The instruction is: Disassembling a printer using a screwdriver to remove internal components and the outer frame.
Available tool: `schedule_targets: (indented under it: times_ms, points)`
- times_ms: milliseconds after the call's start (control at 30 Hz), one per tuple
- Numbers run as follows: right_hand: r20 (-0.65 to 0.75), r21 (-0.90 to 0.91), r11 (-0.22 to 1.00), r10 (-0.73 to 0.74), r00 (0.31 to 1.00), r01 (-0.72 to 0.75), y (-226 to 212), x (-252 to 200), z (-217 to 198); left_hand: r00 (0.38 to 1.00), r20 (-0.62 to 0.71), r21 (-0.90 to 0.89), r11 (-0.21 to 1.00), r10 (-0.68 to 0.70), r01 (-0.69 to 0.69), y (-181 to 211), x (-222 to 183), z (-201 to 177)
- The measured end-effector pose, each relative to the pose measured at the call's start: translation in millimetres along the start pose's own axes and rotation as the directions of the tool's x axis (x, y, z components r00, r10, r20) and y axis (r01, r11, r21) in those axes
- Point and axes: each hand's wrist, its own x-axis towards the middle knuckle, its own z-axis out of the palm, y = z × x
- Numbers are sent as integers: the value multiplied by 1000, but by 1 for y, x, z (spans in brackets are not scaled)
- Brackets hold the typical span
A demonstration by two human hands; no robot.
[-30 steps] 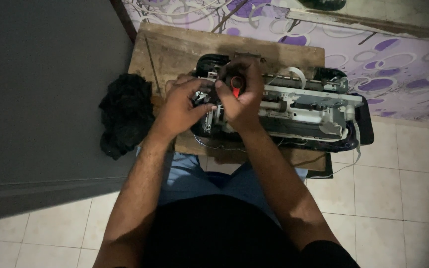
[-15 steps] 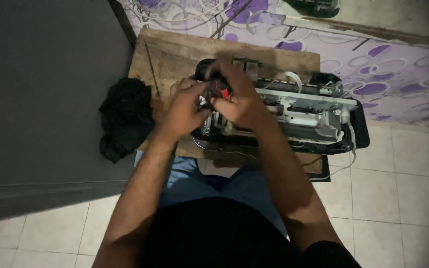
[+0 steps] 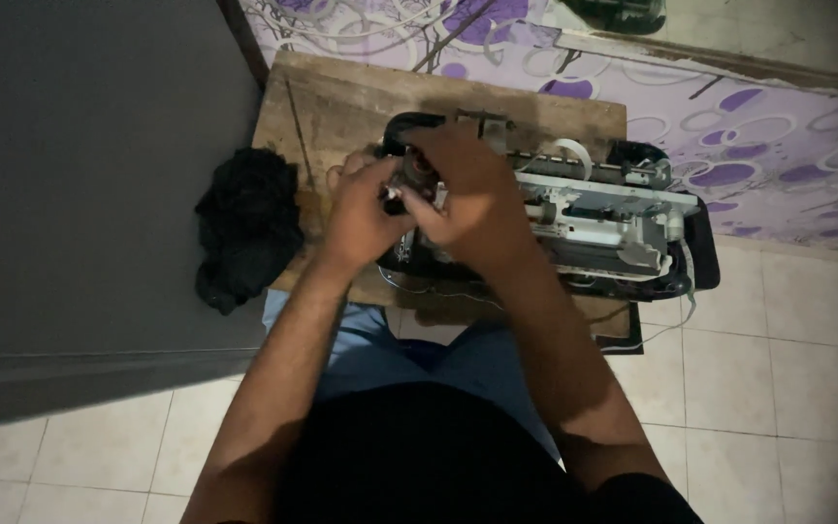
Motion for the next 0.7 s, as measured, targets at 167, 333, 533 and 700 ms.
schedule_targets:
  times_ms: [167,333,533,700]
  points:
    - [56,118,989,-95,994,88,3,-1,-1,996,-39,-222,971,82,-89,-14,-4,6]
    - [104,111,993,-47,994,35,-5,-2,-3,998,-26,-240,968,65,-69,-1,-2,11]
    - [79,90,990,103,991,-110,3,-12,1,999,-27,-106,994,27,-30,5,-3,-4]
    - [93,70,992,97,991,-104,-2,-7,-5,999,-10,-66,997,30,-31,11,0,-10]
